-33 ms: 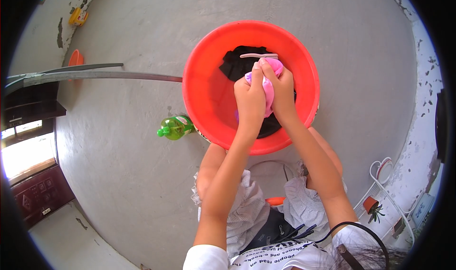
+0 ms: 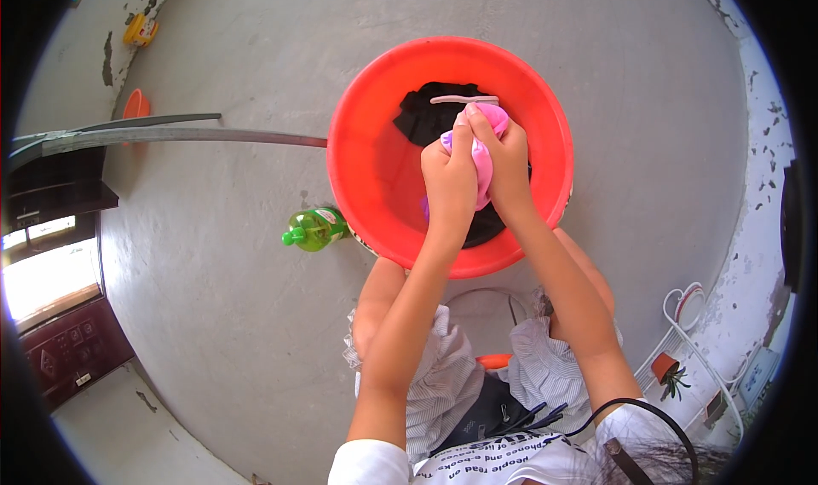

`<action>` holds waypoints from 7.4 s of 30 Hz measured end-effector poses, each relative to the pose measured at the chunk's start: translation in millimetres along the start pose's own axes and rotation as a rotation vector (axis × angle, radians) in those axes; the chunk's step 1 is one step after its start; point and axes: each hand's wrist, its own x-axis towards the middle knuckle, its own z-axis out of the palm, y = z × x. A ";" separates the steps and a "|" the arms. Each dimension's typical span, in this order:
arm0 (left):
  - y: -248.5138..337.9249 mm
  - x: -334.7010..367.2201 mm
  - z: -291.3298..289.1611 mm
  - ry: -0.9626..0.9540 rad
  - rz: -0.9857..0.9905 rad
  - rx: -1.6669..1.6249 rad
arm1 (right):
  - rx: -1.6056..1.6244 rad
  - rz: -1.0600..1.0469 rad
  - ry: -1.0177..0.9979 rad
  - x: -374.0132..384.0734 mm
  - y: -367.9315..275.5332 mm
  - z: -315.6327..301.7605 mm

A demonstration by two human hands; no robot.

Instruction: The person hand-washes laundry by scrubbing and rubbing a garment by hand over a basin of water.

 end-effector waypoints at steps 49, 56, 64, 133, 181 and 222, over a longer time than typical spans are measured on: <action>1.7 8.4 -4.8 -0.025 0.039 -0.010 | -0.029 -0.040 0.035 -3.3 -4.3 6.0; 9.9 18.4 -16.3 0.025 0.063 -0.090 | -0.192 -0.115 0.000 -19.1 -1.6 16.6; 5.9 9.6 -0.6 0.013 0.059 -0.057 | -0.062 -0.079 0.040 -4.8 -0.5 6.4; 8.1 5.0 2.8 0.021 0.079 -0.051 | -0.120 -0.082 0.039 -4.5 1.7 4.6; 0.1 1.4 2.0 0.031 0.063 0.042 | 0.020 -0.031 0.009 -1.1 0.1 1.4; 13.9 9.1 -5.1 0.021 0.131 -0.114 | -0.103 -0.084 -0.009 -10.6 -3.2 10.5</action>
